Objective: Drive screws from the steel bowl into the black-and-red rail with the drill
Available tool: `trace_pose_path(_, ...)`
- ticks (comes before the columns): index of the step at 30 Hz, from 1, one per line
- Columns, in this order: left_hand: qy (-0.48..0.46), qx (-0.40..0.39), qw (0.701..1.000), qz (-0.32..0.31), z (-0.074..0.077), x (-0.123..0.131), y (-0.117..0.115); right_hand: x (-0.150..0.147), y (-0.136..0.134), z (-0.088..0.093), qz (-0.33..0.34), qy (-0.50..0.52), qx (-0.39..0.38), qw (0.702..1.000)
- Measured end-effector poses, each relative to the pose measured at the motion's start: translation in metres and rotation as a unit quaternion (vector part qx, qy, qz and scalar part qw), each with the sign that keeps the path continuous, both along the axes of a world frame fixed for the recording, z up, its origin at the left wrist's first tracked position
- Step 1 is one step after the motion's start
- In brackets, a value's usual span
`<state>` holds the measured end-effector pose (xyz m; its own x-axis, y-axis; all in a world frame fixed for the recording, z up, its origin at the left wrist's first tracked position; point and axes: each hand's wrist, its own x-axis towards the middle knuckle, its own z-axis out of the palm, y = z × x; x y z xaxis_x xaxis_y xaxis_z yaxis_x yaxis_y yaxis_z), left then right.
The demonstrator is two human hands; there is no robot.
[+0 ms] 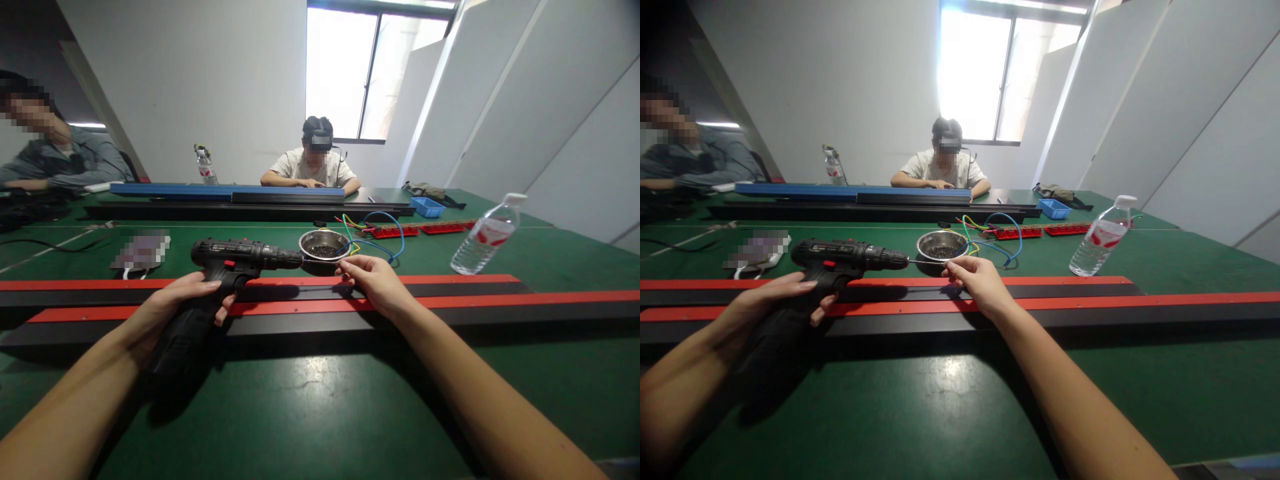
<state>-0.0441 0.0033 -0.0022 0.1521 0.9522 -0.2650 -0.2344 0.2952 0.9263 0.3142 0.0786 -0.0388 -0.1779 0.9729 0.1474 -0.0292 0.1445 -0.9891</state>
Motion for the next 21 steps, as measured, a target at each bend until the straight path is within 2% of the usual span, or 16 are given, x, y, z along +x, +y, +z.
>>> trace_pose_path(21, 0.011, 0.001, 1.0, 0.005, 0.0025, 0.0039, -0.0009, -0.0008, -0.0031, 0.0037, -0.008, -0.007, -0.005, 1.0)
